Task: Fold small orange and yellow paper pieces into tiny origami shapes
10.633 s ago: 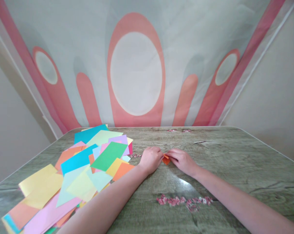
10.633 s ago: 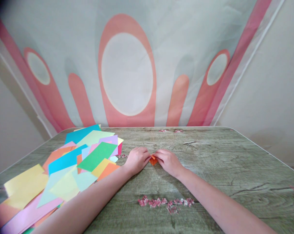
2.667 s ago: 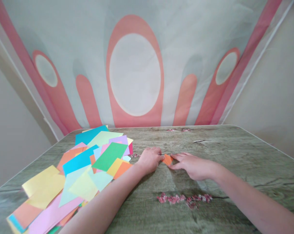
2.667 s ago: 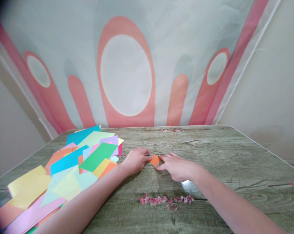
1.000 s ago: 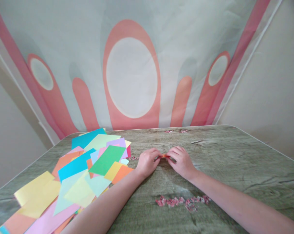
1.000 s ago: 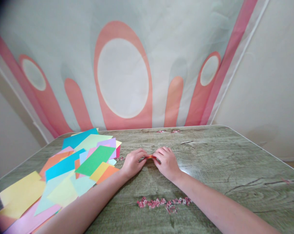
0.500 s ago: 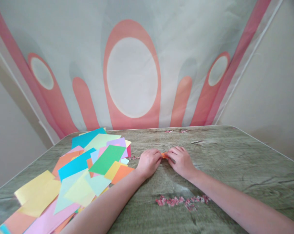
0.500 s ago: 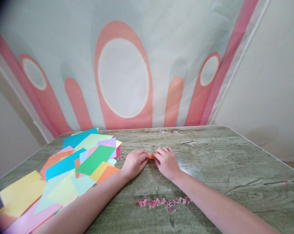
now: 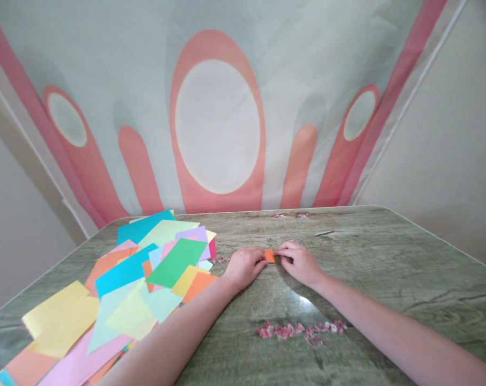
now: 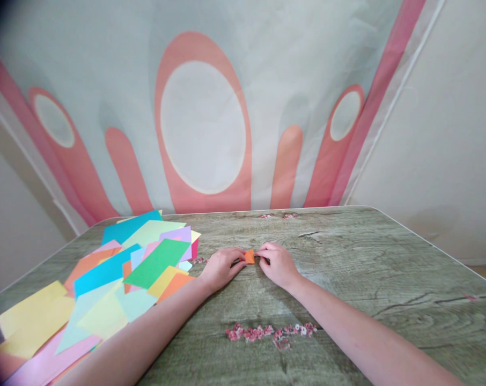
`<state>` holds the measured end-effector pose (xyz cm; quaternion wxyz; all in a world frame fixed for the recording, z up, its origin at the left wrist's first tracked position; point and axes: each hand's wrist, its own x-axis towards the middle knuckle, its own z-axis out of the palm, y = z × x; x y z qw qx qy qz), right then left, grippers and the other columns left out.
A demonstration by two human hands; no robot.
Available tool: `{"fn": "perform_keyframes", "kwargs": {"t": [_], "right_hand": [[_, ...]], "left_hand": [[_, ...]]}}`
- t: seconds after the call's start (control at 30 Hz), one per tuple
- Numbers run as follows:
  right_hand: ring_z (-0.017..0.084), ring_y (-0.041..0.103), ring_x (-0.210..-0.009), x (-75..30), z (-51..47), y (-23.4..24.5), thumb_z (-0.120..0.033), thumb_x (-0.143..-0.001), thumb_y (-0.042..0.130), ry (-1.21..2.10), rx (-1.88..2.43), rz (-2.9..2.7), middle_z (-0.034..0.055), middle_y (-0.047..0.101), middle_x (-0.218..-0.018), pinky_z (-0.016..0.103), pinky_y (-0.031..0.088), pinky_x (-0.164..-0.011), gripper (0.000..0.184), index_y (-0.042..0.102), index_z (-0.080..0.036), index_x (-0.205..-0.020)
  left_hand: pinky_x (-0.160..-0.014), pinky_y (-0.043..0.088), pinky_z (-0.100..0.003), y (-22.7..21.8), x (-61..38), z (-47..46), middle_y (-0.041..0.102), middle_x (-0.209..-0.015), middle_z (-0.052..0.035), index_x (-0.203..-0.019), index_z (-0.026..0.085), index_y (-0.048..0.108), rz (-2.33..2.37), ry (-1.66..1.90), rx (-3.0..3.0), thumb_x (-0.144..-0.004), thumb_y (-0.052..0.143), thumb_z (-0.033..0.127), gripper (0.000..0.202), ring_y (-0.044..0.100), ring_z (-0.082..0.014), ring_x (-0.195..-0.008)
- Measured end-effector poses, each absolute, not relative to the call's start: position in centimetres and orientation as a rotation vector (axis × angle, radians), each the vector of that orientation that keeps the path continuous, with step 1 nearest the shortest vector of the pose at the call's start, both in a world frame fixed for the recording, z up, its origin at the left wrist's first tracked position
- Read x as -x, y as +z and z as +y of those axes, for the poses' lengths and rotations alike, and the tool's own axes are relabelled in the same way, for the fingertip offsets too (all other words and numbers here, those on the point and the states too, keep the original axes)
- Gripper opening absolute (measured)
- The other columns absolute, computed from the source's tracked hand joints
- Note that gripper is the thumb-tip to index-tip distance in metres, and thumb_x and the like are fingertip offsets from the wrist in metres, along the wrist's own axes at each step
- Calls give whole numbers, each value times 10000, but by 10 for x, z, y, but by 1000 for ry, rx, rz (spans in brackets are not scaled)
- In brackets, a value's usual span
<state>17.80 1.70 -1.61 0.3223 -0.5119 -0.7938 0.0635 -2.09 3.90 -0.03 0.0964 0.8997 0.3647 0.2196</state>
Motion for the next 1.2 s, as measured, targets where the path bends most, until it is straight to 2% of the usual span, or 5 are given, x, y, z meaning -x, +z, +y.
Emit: {"fn": "perform_keyframes", "kwargs": {"t": [0.37, 1.2], "right_hand": [[169, 559, -833, -178, 17, -17, -98, -749, 479, 133, 1331, -2125, 26, 640, -867, 304, 426, -771, 298, 696, -244, -891], [163, 546, -831, -179, 18, -19, -108, -771, 481, 99, 1335, -2145, 25, 632, -868, 295, 419, -775, 279, 695, -236, -894]], "left_hand": [[-833, 441, -270, -5, 23, 43, 594, -992, -30, -907, 203, 610, 1042, 775, -2546, -789, 544, 219, 136, 563, -150, -896], [-834, 437, -276, -8, 25, 50, 602, -934, -40, -904, 188, 634, 955, 894, -2369, -760, 588, 222, 155, 552, -153, -892]]}}
